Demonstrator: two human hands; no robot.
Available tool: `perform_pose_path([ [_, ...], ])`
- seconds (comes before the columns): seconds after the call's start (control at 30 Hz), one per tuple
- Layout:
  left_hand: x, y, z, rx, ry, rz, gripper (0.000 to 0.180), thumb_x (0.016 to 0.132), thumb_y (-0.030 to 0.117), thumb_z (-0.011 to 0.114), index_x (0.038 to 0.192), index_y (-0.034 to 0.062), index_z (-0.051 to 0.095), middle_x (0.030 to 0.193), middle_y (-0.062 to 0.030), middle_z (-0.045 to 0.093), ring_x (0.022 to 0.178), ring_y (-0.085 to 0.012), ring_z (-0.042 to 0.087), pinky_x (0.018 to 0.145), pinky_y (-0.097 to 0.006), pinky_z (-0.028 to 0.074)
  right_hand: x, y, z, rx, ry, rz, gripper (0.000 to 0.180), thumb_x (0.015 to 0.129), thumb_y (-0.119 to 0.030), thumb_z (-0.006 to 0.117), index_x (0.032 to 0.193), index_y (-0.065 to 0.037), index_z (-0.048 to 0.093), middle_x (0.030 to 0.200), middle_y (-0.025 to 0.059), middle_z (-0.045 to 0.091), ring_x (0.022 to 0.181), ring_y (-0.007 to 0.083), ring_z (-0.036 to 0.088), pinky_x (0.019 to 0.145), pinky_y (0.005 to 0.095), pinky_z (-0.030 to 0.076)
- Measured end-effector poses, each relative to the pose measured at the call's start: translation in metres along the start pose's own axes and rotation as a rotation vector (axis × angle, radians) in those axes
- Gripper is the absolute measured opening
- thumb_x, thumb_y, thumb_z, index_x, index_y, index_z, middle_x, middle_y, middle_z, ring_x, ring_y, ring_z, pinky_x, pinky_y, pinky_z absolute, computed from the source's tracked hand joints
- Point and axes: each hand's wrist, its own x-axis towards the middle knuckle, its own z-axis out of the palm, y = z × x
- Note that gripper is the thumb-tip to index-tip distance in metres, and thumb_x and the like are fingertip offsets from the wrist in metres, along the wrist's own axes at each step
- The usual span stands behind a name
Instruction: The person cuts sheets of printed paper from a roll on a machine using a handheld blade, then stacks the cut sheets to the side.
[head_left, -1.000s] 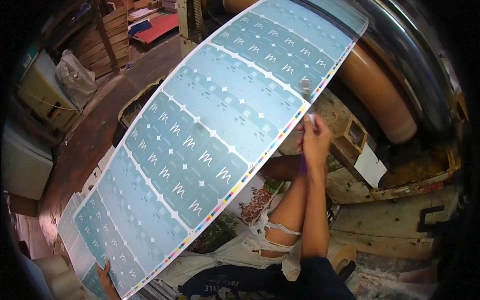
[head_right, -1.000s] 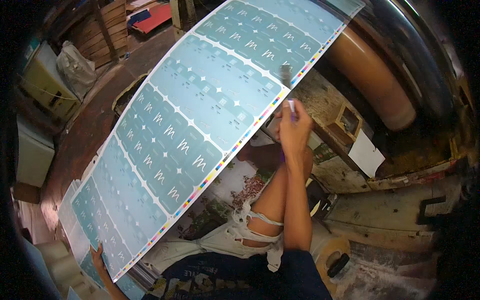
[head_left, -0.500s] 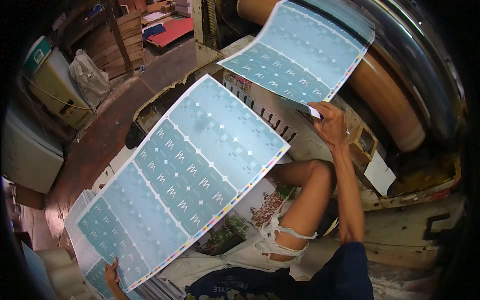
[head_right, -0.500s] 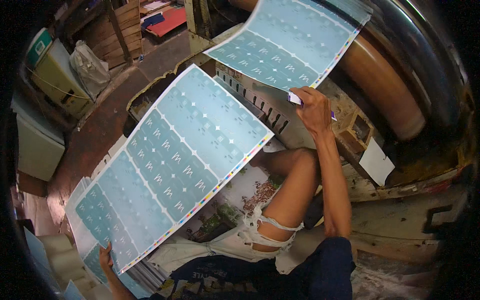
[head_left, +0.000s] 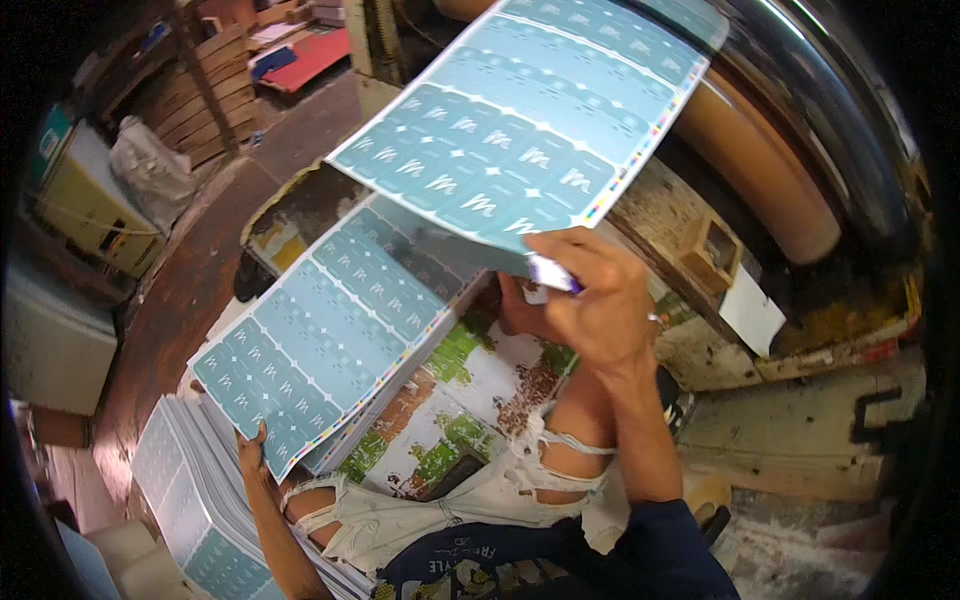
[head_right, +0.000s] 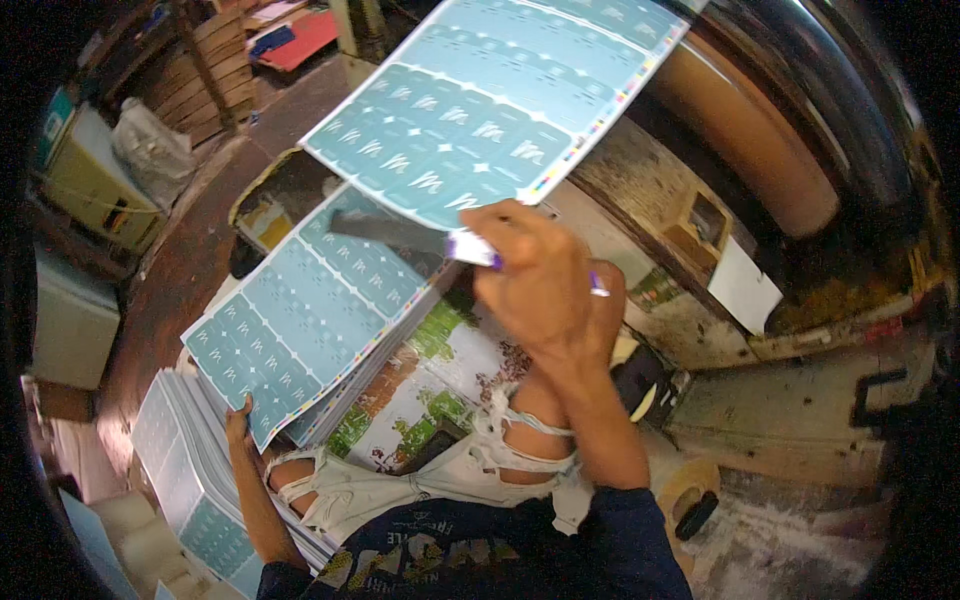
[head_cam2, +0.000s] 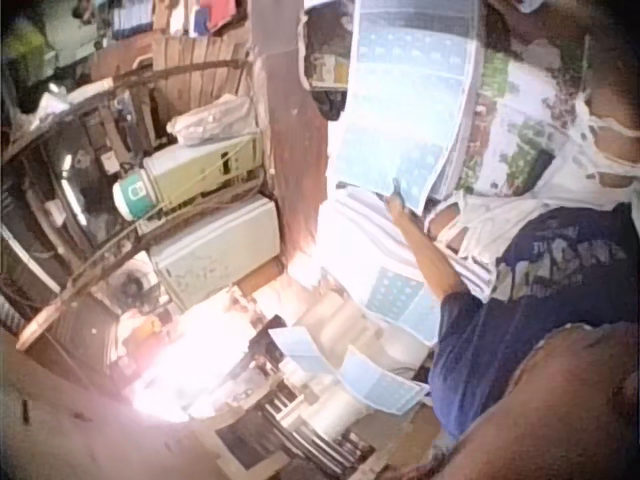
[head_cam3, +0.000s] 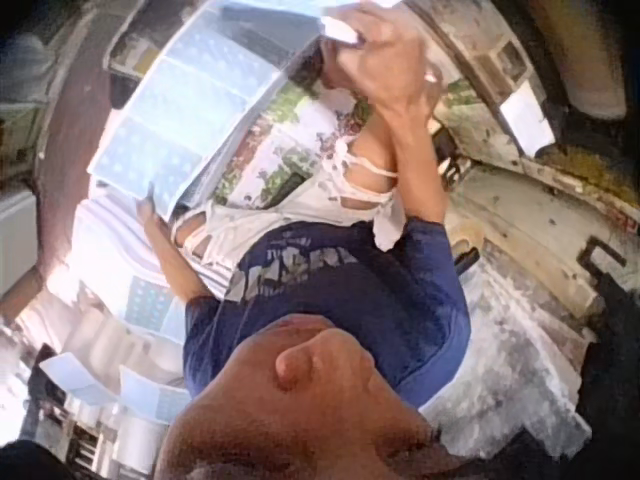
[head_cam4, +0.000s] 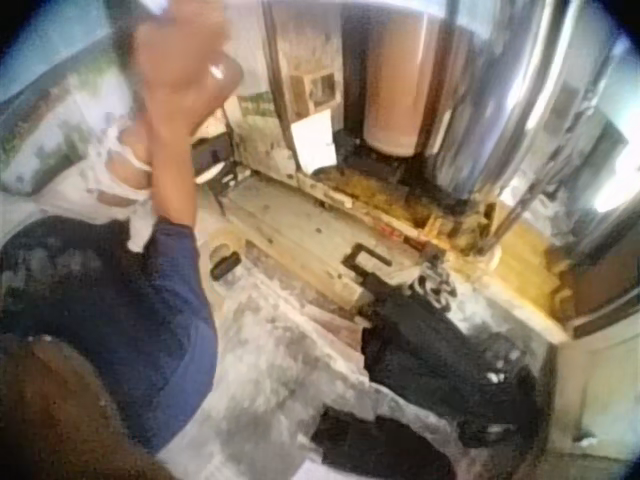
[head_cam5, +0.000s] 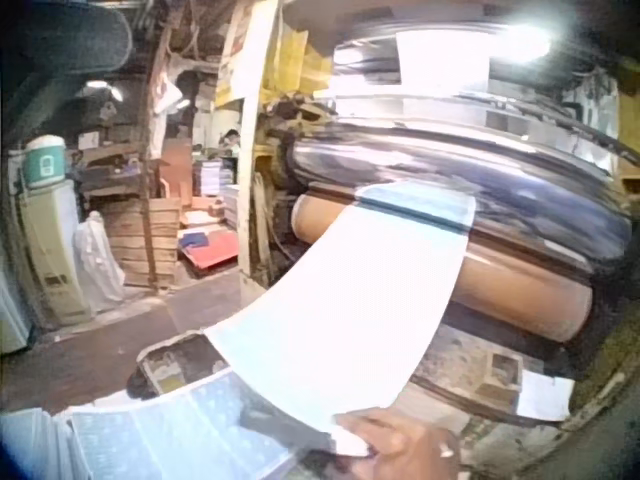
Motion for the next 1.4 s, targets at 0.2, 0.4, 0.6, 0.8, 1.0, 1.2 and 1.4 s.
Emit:
perform_pose_path([
  [0.2,0.024,-0.004,0.025,0.332,0.127,0.211,0.059,0.087,0.020,0.070,0.135,-0.0008,0.043,0.125,-0.0153,0.053,0.105,-0.0243,0.053,0.090,-0.034,0.044,-0.014,-0.010,0.028,0.190,0.007,0.010,0.029,0.067,0.004,0.067,0.095,-0.004,0.072,0.091,0.0110,0.069,0.074,0.0269,0.068,0.064,0.0331,0.054],
  [0.4,-0.040,0.099,0.164,0.273,-0.268,0.413,0.073,0.089,0.035,0.067,0.144,0.0002,0.034,0.145,-0.0207,0.038,0.132,-0.0289,0.040,0.110,-0.040,0.032,-0.028,-0.022,0.029,0.143,-0.171,0.089,0.035,0.065,-0.002,0.070,0.100,-0.005,0.068,0.095,0.0057,0.066,0.072,0.0248,0.067,0.061,0.0343,0.053],
  [0.6,-0.131,0.201,0.329,-0.922,-1.182,-0.131,0.058,0.099,0.038,0.049,0.138,-0.0033,0.040,0.136,-0.0216,0.049,0.126,-0.0289,0.047,0.108,-0.047,0.036,-0.041,-0.028,0.026,0.196,-0.318,0.028,0.041,0.062,0.000,0.069,0.103,-0.005,0.066,0.107,0.0089,0.064,0.084,0.0255,0.067,0.066,0.0345,0.054],
  [0.8,-0.136,0.192,0.321,-0.410,-0.512,0.123,0.051,0.089,0.001,0.062,0.136,-0.0050,0.041,0.131,-0.0182,0.052,0.113,-0.0254,0.058,0.095,-0.039,0.051,-0.102,0.070,-0.025,0.419,0.248,0.590,0.019,0.076,-0.007,0.069,0.094,-0.001,0.070,0.083,0.0058,0.069,0.075,0.0148,0.065,0.063,0.0286,0.050],
  [1.0,-0.165,0.197,0.293,-0.327,-0.447,0.227,0.055,0.089,0.006,0.064,0.137,-0.0047,0.039,0.129,-0.0161,0.052,0.112,-0.0222,0.057,0.093,-0.037,0.051,-0.266,0.224,-0.088,-0.012,0.390,1.248,0.037,0.078,-0.027,0.079,0.095,0.004,0.069,0.078,0.0078,0.069,0.065,0.0129,0.060,0.064,0.0274,0.049],
  [1.2,-0.188,0.198,0.257,-0.196,-0.322,0.318,0.050,0.091,0.015,0.065,0.132,-0.0057,0.046,0.125,-0.0149,0.055,0.105,-0.0205,0.059,0.089,-0.032,0.052,-0.304,0.218,-0.082,0.266,0.427,1.453,0.049,0.071,-0.022,0.084,0.104,0.008,0.065,0.085,0.0137,0.071,0.076,0.0169,0.066,0.072,0.0283,0.051],
  [1.4,-0.175,0.188,0.223,-0.136,-0.303,0.295,0.053,0.092,0.018,0.064,0.135,-0.0053,0.043,0.127,-0.0150,0.054,0.107,-0.0213,0.057,0.089,-0.034,0.051,-0.289,0.211,-0.076,0.262,0.395,1.527,0.049,0.073,-0.021,0.083,0.107,0.008,0.065,0.089,0.0144,0.071,0.079,0.0179,0.066,0.075,0.0291,0.051],
])
